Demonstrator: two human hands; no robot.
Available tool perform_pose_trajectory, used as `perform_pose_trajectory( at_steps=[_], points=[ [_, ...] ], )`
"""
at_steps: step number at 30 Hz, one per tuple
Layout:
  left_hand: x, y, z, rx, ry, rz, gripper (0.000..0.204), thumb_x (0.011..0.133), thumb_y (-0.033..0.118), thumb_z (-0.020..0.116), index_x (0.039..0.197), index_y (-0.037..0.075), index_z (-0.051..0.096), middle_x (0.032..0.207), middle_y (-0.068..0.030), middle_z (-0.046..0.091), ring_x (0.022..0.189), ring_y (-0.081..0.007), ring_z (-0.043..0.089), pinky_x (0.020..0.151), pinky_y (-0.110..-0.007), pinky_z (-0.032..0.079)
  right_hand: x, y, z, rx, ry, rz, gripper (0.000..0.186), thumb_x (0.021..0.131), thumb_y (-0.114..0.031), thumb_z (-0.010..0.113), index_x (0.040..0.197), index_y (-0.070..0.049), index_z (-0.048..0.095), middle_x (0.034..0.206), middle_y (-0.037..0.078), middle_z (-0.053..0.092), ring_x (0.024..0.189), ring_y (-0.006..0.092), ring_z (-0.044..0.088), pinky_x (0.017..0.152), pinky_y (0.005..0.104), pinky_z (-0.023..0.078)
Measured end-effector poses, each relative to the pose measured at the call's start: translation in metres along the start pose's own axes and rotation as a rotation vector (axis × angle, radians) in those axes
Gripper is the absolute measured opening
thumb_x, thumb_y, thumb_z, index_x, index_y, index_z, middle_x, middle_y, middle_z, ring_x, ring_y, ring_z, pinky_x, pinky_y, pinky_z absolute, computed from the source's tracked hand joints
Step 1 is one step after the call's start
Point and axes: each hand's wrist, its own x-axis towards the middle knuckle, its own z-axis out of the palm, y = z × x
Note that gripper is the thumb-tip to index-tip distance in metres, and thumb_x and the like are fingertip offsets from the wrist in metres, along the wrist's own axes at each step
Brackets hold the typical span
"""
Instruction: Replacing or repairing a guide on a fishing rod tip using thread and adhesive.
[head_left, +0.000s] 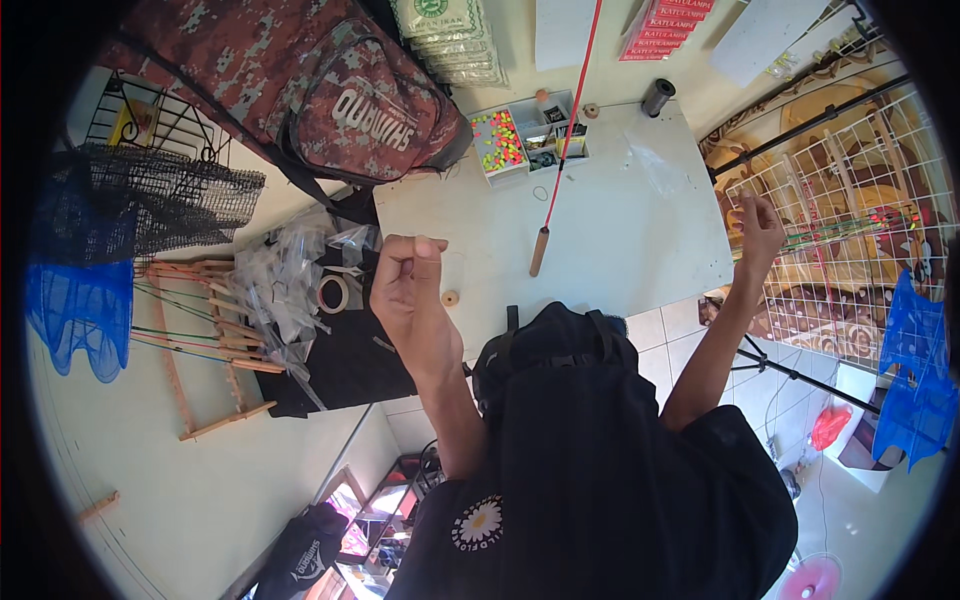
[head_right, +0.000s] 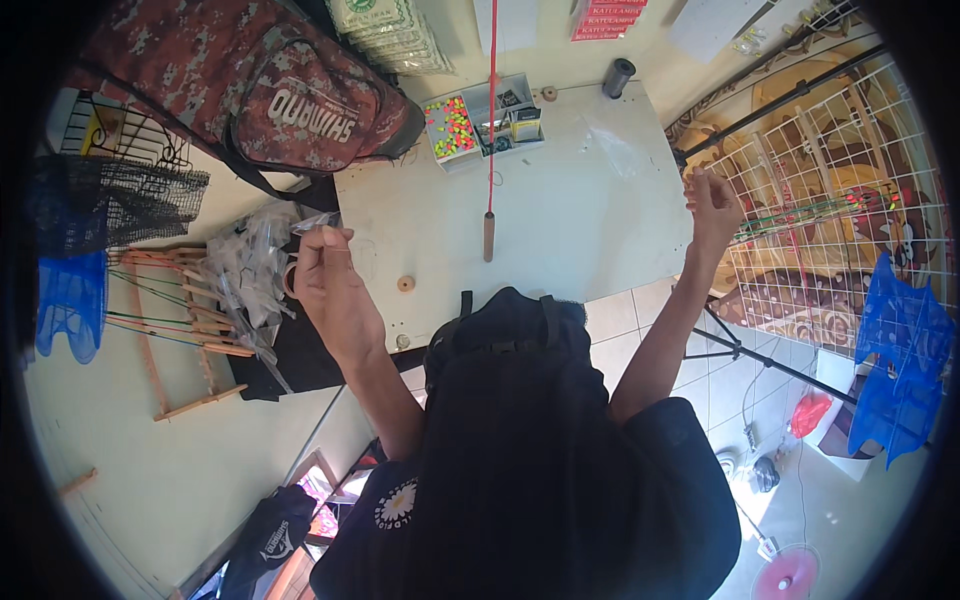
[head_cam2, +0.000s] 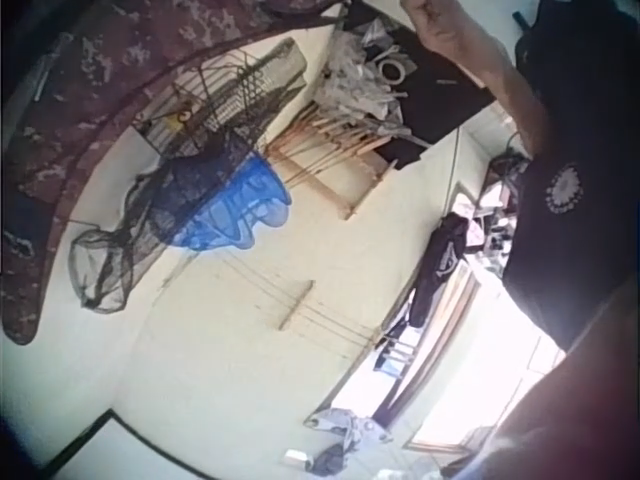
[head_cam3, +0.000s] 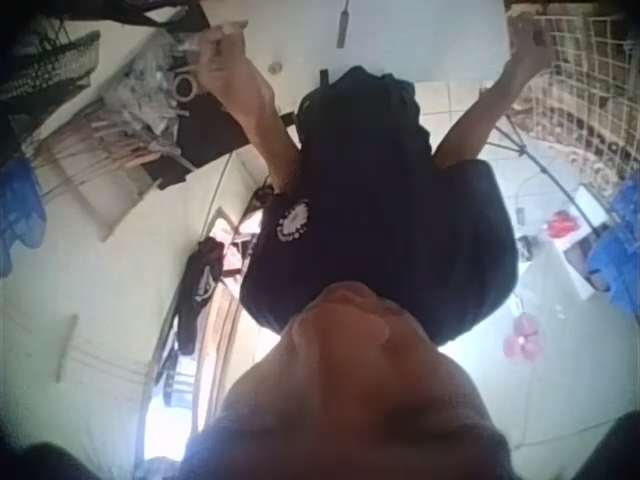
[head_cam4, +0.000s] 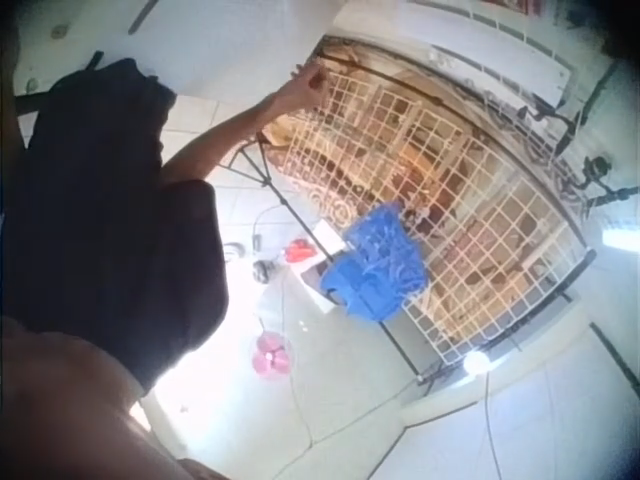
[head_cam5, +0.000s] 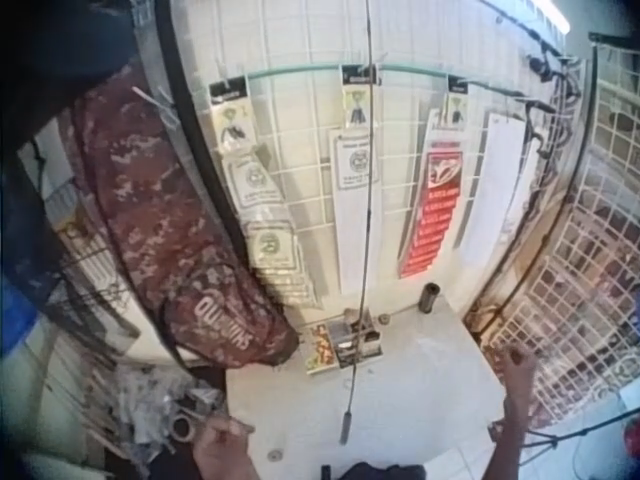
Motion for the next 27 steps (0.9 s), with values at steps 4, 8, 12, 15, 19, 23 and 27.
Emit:
perform_pose_trajectory(
  at_steps=[4, 8, 12, 15, 19, 23, 27],
  points=[
    [-0.004, 0.004, 0.01, 0.036, -0.062, 0.053, 0.011, 0.094, 0.01, 0.059, 0.087, 0.001, 0.057, 0.088, -0.0022, 0.053, 0.089, -0.011, 0.049, 0.088, -0.027, 0.037, -0.004, 0.006, 0.011, -0.274, -0.087, -0.15, 0.017, 0.085, -0.017, 0.069, 0.094, -0.003, 0.07, 0.085, 0.006, 0.071, 0.075, 0.0133, 0.067, 0.068, 0.0265, 0.051],
    [-0.008, 0.004, 0.018, 0.041, -0.116, 0.102, 0.01, 0.092, 0.009, 0.061, 0.085, 0.002, 0.058, 0.085, -0.0021, 0.05, 0.085, -0.0111, 0.049, 0.083, -0.027, 0.039, -0.018, -0.003, 0.033, -0.375, -0.228, -0.256, 0.017, 0.084, -0.015, 0.068, 0.094, -0.002, 0.07, 0.085, 0.009, 0.072, 0.08, 0.0153, 0.069, 0.073, 0.0269, 0.052],
    [-0.01, 0.007, 0.024, 0.056, -0.144, 0.095, 0.011, 0.091, 0.008, 0.062, 0.084, 0.002, 0.058, 0.083, -0.002, 0.048, 0.083, -0.0116, 0.049, 0.08, -0.027, 0.039, -0.037, -0.019, 0.05, -0.433, -0.315, -0.306, 0.015, 0.084, -0.013, 0.068, 0.094, -0.003, 0.07, 0.082, 0.009, 0.071, 0.077, 0.0165, 0.069, 0.074, 0.0272, 0.052],
    [-0.012, 0.008, 0.029, 0.059, -0.146, 0.077, 0.013, 0.091, 0.009, 0.062, 0.082, 0.002, 0.057, 0.081, -0.0019, 0.045, 0.081, -0.0119, 0.047, 0.08, -0.027, 0.039, -0.05, -0.027, 0.06, -0.511, -0.353, -0.363, 0.016, 0.083, -0.014, 0.069, 0.097, -0.005, 0.07, 0.088, 0.011, 0.071, 0.085, 0.0224, 0.069, 0.08, 0.031, 0.051],
    [-0.013, 0.007, 0.035, -0.005, -0.166, 0.058, 0.014, 0.091, 0.011, 0.062, 0.081, 0.003, 0.057, 0.08, -0.0019, 0.044, 0.079, -0.0119, 0.045, 0.079, -0.027, 0.039, -0.089, -0.078, 0.074, -0.275, -0.423, -0.467, 0.016, 0.084, -0.011, 0.069, 0.098, -0.004, 0.071, 0.095, 0.009, 0.071, 0.092, 0.0194, 0.066, 0.084, 0.0322, 0.049],
    [-0.015, 0.005, 0.036, -0.142, -0.163, 0.026, 0.015, 0.089, 0.006, 0.065, 0.078, -0.001, 0.059, 0.081, -0.0021, 0.039, 0.078, -0.0106, 0.048, 0.079, -0.029, 0.05, -0.138, -0.127, 0.082, 0.159, -0.69, -0.359, 0.013, 0.079, -0.005, 0.072, 0.092, -0.003, 0.072, 0.086, 0.008, 0.07, 0.083, 0.0143, 0.064, 0.077, 0.0275, 0.047],
    [-0.018, 0.003, 0.041, -0.101, -0.179, 0.023, 0.016, 0.092, 0.013, 0.061, 0.08, 0.003, 0.054, 0.081, -0.0017, 0.042, 0.08, -0.0111, 0.042, 0.079, -0.026, 0.035, -0.157, -0.143, 0.093, 0.193, -0.826, -0.478, 0.011, 0.074, -0.004, 0.076, 0.084, -0.004, 0.071, 0.083, 0.004, 0.069, 0.078, 0.0133, 0.06, 0.07, 0.0277, 0.046]
  ],
)
